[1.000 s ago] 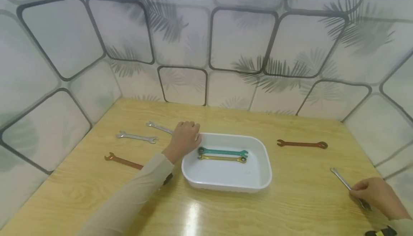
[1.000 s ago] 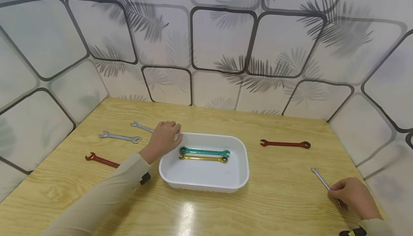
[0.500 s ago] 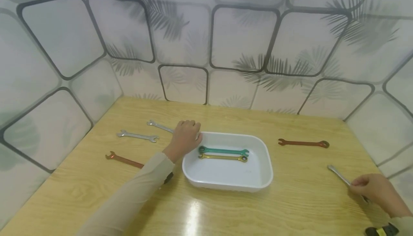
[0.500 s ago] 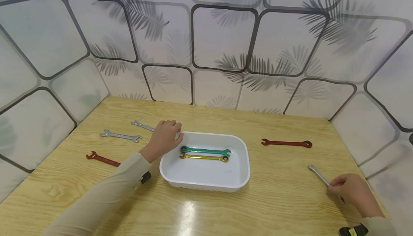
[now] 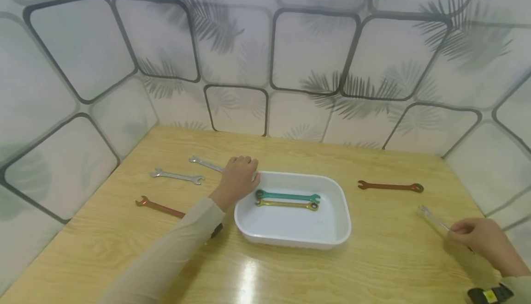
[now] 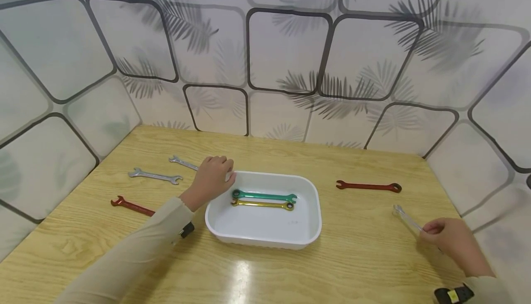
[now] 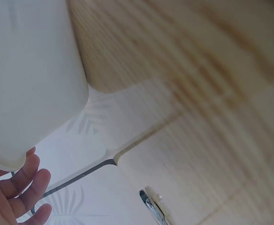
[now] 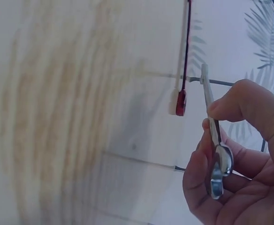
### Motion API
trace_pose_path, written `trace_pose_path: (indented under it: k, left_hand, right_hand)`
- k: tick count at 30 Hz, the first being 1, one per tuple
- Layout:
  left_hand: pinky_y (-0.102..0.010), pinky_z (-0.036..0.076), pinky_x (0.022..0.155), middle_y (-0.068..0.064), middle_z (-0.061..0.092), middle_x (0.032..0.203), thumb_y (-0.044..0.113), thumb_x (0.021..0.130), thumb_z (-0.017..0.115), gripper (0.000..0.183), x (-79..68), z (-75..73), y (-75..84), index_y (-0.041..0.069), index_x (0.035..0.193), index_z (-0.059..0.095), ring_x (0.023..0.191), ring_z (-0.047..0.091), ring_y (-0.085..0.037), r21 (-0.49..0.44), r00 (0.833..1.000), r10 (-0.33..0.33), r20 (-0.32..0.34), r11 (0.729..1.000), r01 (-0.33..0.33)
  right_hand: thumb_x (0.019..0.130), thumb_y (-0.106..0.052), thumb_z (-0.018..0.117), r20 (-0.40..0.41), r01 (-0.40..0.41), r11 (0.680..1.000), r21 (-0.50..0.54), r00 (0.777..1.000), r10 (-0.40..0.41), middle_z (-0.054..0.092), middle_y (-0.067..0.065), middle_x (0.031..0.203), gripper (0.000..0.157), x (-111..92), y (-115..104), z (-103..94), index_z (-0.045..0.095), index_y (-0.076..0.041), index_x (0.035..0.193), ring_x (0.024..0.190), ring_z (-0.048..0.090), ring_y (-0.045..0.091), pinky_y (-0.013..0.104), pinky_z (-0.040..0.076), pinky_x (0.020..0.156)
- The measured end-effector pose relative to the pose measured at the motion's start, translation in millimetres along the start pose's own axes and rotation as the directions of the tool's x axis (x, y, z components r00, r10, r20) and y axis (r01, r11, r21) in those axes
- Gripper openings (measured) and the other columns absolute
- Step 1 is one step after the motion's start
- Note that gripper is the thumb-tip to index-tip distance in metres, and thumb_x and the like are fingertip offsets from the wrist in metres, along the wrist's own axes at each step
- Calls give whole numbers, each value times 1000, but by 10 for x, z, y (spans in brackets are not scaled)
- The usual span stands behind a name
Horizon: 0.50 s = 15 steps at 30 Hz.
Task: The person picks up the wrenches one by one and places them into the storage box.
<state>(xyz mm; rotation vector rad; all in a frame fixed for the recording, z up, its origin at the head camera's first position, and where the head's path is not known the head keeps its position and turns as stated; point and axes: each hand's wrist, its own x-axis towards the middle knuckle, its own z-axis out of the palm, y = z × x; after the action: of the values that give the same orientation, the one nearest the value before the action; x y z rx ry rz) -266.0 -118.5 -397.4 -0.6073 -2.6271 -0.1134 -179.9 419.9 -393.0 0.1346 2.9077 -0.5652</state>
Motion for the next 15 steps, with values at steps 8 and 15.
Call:
trace_pose_path:
  k: [8,15]
  left_hand:
    - [-36,51,73,-6,62,74,23,84,62,16,-7,-17,13,8,85,62,70,59,-21,6,1000,-3,11,1000,3]
    - [-37,51,75,-6,61,74,24,84,63,16,-2,-26,21,7,85,62,70,59,-21,9,1000,-4,11,1000,4]
  right_hand:
    - [85,-15,65,-162,59,998,30,985,-53,68,7,73,26,-66,-72,-132,64,10,92,53,49,1,33,48,51]
    - [81,-11,68,-287,119,992,30,952,-105,66,4,69,23,-51,-169,-297,65,10,88,56,43,-10,20,41,52]
